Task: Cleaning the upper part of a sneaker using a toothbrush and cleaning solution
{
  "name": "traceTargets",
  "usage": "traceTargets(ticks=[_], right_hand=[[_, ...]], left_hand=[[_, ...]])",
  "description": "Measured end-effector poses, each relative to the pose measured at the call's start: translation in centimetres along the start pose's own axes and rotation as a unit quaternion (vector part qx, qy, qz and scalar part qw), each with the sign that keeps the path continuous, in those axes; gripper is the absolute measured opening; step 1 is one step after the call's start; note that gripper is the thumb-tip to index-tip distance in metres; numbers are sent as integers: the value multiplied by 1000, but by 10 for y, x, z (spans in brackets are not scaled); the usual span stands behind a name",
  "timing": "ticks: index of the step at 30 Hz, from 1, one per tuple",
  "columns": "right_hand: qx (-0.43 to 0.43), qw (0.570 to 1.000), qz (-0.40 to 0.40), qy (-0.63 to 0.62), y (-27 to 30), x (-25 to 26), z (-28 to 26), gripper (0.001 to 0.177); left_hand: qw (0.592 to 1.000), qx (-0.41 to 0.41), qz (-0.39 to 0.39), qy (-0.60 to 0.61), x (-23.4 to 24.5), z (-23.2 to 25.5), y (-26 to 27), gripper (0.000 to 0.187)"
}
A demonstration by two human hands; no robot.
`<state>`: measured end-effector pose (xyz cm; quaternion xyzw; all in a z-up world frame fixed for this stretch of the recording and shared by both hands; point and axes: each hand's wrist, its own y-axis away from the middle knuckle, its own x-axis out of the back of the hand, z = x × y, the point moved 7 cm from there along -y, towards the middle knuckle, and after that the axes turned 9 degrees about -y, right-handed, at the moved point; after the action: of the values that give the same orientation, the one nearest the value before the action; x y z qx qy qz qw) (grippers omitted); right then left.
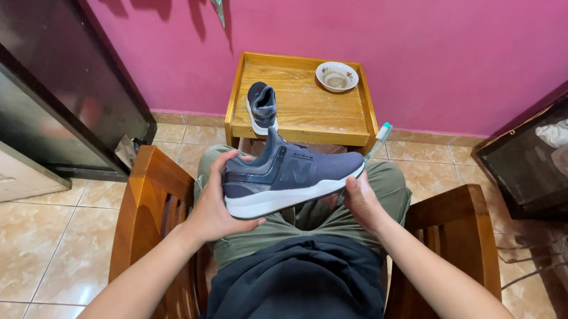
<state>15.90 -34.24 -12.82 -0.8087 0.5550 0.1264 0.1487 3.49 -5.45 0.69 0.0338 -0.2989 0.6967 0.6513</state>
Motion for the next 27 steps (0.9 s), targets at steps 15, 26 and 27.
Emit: traceTargets(ticks=[15, 26, 27], right_hand=[[126, 978, 147, -72, -31, -25, -96, 82], [115, 989, 97, 10, -17, 42, 3, 83], [94, 992, 79, 10, -26, 57, 24, 81]], left_hand=[[989, -116, -42, 81, 0, 55, -66, 126], [978, -85, 43, 185, -3, 7, -45, 55], [981, -66, 48, 174, -6, -6, -39, 56]])
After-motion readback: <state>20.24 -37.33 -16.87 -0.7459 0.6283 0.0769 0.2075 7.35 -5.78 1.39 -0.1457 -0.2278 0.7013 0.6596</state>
